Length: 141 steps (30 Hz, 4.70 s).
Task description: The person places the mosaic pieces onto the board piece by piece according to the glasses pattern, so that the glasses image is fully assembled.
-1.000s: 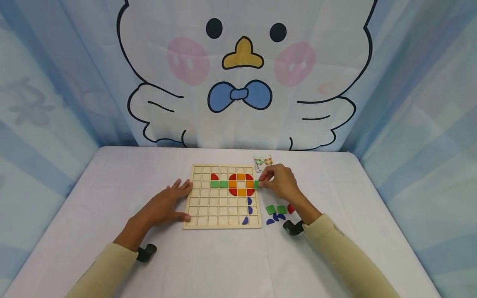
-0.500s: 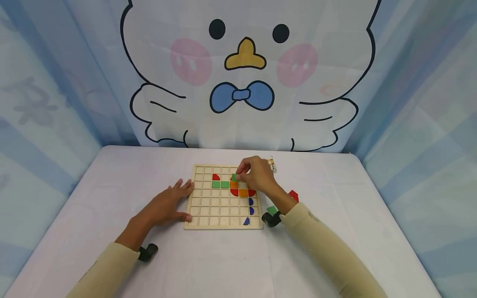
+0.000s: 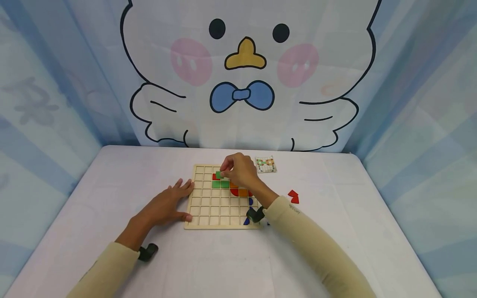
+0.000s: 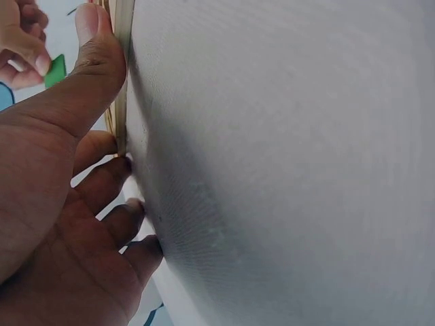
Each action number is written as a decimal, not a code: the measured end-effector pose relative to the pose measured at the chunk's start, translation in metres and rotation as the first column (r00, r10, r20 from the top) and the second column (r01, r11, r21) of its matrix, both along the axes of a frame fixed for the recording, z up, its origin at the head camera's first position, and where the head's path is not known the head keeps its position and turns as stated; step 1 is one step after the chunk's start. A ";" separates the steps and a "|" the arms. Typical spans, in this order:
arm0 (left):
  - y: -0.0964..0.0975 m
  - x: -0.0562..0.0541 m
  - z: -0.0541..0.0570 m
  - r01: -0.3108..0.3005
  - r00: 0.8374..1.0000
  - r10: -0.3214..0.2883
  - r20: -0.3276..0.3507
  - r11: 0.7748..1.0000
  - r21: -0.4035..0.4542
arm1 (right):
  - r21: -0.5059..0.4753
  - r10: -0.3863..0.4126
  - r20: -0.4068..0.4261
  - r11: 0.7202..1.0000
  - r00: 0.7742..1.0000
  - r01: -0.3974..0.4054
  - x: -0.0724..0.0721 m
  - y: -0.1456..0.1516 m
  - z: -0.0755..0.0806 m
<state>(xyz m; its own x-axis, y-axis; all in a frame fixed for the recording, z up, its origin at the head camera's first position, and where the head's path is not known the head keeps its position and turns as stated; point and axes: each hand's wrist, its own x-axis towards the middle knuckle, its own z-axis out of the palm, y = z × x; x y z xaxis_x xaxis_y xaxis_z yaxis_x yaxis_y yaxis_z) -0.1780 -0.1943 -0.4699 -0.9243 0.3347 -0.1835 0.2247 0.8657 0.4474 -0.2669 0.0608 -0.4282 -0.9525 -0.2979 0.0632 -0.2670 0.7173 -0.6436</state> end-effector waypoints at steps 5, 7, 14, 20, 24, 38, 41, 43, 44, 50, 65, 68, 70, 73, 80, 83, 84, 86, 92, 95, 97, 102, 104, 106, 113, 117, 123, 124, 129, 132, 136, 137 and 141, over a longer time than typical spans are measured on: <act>-0.001 0.000 0.001 0.010 1.000 -0.010 0.006 1.000 0.011 | 0.007 0.014 0.018 1.000 1.000 -0.014 -0.003 -0.014 -0.004; -0.002 0.000 0.002 0.015 1.000 -0.015 0.002 1.000 0.014 | 0.009 0.013 0.031 1.000 0.999 -0.013 -0.005 -0.021 -0.006; -0.003 0.000 0.002 0.024 1.000 -0.024 -0.003 1.000 0.013 | 0.071 -0.013 0.018 0.997 1.000 0.011 -0.012 -0.040 -0.014; -0.003 -0.002 -0.001 0.022 1.000 -0.022 -0.004 1.000 0.008 | 0.106 -0.027 -0.011 0.994 1.000 0.028 -0.016 -0.047 -0.022; -0.002 -0.002 -0.001 0.019 1.000 -0.019 -0.001 1.000 0.003 | 0.127 -0.025 -0.015 0.991 1.000 0.027 -0.018 -0.048 -0.027; -0.001 0.001 -0.002 0.023 1.000 -0.023 -0.012 1.000 0.011 | 0.173 0.029 -0.029 0.985 0.999 -0.024 -0.011 -0.042 -0.027; -0.001 0.001 -0.001 0.037 0.999 -0.037 -0.027 0.999 0.011 | 0.155 0.027 -0.022 0.988 0.999 -0.023 -0.007 -0.036 -0.024; -0.001 0.001 0.000 0.042 0.999 -0.042 -0.029 0.999 0.007 | 0.132 0.023 -0.016 0.991 1.000 -0.021 -0.003 -0.031 -0.021; -0.001 0.001 0.000 0.040 0.999 -0.039 -0.026 0.999 0.004 | 0.122 0.026 -0.014 0.992 1.000 -0.024 -0.001 -0.028 -0.019; -0.001 0.000 0.001 0.027 1.000 -0.027 -0.012 1.000 -0.008 | 0.062 0.062 -0.023 0.996 0.998 -0.061 0.013 -0.007 -0.011; 0.000 0.001 0.001 0.017 1.000 -0.017 -0.011 1.000 -0.004 | 0.061 -0.061 0.022 0.996 0.998 0.060 0.040 0.053 0.002; 0.000 0.002 0.002 0.018 1.000 -0.018 -0.009 1.000 -0.007 | 0.065 -0.088 0.022 0.994 0.996 0.087 0.043 0.068 0.002; 0.001 0.003 0.003 0.020 1.000 -0.020 -0.009 1.000 -0.003 | 0.068 -0.106 0.024 0.992 0.994 0.104 0.044 0.078 0.002; 0.001 0.003 0.005 0.022 1.000 -0.022 -0.008 1.000 0.000 | 0.075 -0.133 0.026 0.989 0.991 0.131 0.046 0.093 0.001; 0.001 0.003 0.004 0.030 0.999 -0.030 -0.014 1.000 -0.006 | 0.076 -0.195 0.031 0.978 0.980 0.192 0.048 0.125 -0.001; 0.001 0.003 0.004 0.030 0.999 -0.031 -0.016 1.000 -0.005 | 0.080 -0.216 0.044 0.974 0.975 0.212 0.048 0.137 -0.002; 0.001 0.003 0.004 0.030 0.999 -0.030 -0.016 1.000 -0.004 | 0.081 -0.221 0.052 0.973 0.974 0.217 0.048 0.141 -0.002; 0.001 0.003 0.004 0.029 0.999 -0.029 -0.015 1.000 -0.005 | 0.084 -0.231 0.064 0.971 0.971 0.225 0.048 0.150 -0.003; 0.000 0.001 0.001 0.027 1.000 -0.027 -0.015 1.000 -0.010 | 0.103 -0.265 0.053 0.960 0.963 0.259 0.047 0.177 -0.004; 0.000 0.001 0.000 0.025 1.000 -0.026 -0.016 1.000 -0.013 | 0.119 -0.274 0.046 0.956 0.961 0.267 0.046 0.188 -0.005; 0.000 0.000 0.000 0.023 1.000 -0.024 -0.016 1.000 -0.016 | 0.130 -0.278 0.051 0.954 0.959 0.270 0.046 0.192 -0.006; 0.000 0.001 0.000 0.016 1.000 -0.017 -0.012 1.000 -0.017 | 0.162 -0.294 0.101 0.947 0.951 0.276 0.046 0.198 -0.011; 0.000 0.001 0.000 0.014 1.000 -0.014 -0.008 1.000 -0.014 | 0.180 -0.300 0.122 0.944 0.946 0.276 0.045 0.199 -0.014; 0.001 0.001 0.001 0.011 1.000 -0.011 -0.003 1.000 -0.015 | 0.201 -0.305 0.133 0.940 0.943 0.276 0.045 0.199 -0.018; 0.000 0.001 0.000 0.018 1.000 -0.018 -0.011 1.000 -0.019 | 0.260 -0.311 0.108 0.926 0.944 0.275 0.042 0.198 -0.027; 0.000 0.001 -0.001 0.021 1.000 -0.021 -0.016 1.000 -0.019 | 0.254 -0.301 0.089 0.928 0.949 0.271 0.042 0.196 -0.026; -0.001 0.001 -0.002 0.026 0.999 -0.026 -0.020 1.000 -0.013 | 0.202 -0.285 0.108 0.944 0.952 0.259 0.041 0.193 -0.024; -0.001 0.001 -0.002 0.027 0.999 -0.028 -0.021 1.000 -0.013 | 0.188 -0.281 0.118 0.948 0.953 0.256 0.041 0.191 -0.024; -0.002 0.000 -0.003 0.028 0.999 -0.028 -0.022 1.000 -0.011 | 0.128 -0.257 0.150 0.962 0.955 0.239 0.042 0.179 -0.022; -0.002 0.001 -0.003 0.026 0.999 -0.026 -0.020 1.000 -0.011 | 0.109 -0.257 0.164 0.964 0.952 0.242 0.042 0.169 -0.021; -0.002 0.001 -0.003 0.022 1.000 -0.022 -0.019 1.000 -0.013 | 0.089 -0.257 0.172 0.965 0.951 0.245 0.042 0.154 -0.020; -0.002 0.001 -0.003 0.021 1.000 -0.022 -0.019 1.000 -0.013 | 0.085 -0.250 0.166 0.967 0.954 0.239 0.041 0.151 -0.020; -0.001 0.001 -0.003 0.018 1.000 -0.018 -0.019 1.000 -0.012 | 0.066 -0.187 0.125 0.981 0.974 0.180 0.040 0.135 -0.021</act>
<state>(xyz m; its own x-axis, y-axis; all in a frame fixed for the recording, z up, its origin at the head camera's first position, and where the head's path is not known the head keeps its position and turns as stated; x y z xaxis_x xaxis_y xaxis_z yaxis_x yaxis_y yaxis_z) -0.1773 -0.1955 -0.4726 -0.9215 0.3492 -0.1701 0.2485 0.8665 0.4329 -0.2269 0.1962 -0.4488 -0.9902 -0.1168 -0.0765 -0.0440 0.7807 -0.6234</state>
